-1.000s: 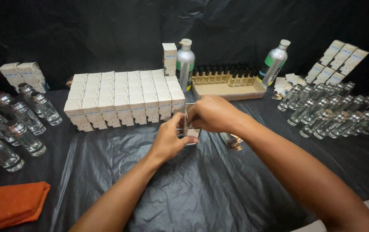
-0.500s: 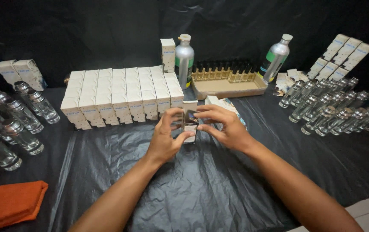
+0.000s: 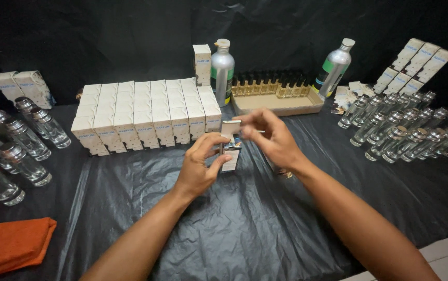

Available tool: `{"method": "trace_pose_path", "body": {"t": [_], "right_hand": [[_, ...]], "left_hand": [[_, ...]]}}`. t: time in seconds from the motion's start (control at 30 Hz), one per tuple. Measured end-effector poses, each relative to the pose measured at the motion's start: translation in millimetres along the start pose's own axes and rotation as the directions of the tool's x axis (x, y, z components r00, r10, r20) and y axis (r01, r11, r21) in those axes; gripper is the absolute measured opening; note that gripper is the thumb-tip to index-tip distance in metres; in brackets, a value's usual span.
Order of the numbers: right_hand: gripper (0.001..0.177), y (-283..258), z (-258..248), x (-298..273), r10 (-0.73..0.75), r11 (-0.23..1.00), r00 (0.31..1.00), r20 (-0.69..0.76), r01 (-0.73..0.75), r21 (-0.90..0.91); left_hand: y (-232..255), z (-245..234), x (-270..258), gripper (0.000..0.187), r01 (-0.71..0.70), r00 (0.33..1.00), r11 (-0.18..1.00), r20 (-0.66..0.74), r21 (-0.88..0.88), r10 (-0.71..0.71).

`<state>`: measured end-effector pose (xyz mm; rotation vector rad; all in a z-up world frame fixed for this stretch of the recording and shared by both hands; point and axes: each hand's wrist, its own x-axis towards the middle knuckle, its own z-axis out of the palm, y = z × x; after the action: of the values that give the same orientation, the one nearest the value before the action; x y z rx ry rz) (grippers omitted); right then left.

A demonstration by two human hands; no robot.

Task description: Folding cardboard boxes and inserting perfume bottles into them for retail packaging.

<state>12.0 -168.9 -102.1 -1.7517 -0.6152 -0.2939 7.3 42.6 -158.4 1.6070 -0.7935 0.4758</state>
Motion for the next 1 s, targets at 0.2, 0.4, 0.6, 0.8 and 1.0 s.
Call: {"method": "trace_pose_path", "body": {"t": [0.2,0.4,0.6,0.8,1.0], "right_hand": [[0.017,-17.4,11.7,9.0,0.120,0.992,0.992,-0.030,-0.121,-0.039],[0.008,-23.7,8.6,1.9,0.012,0.988,0.997,0.080,0.000,-0.153],[0.007,-25.4,5.1,1.5,-0.042,0.977,0.991,0.126,0.067,-0.203],[0.014,-29.3,0.9,4.2,-0.122,0.939,0.956,0.265,0.197,-0.281],[0.030,-42.3,0.5,15.4,-0.065,0.909,0.913,0.404,0.221,-0.353]], "left_hand": [[-1.3,-0.9,-1.0,0.027,0.003,1.000,1.000,-0.007,-0.017,-0.003],[-9.9,1.1,-0.4,0.030,0.024,0.999,0.999,-0.033,-0.032,-0.025],[-8.7,1.1,-2.2,0.032,0.056,0.997,0.996,-0.046,-0.064,-0.059],[-9.8,2.4,-1.9,0.029,0.069,0.996,0.997,-0.056,-0.040,-0.071],[15.1,0.2,-0.4,0.024,0.044,0.997,0.983,-0.065,0.178,-0.032]]}}
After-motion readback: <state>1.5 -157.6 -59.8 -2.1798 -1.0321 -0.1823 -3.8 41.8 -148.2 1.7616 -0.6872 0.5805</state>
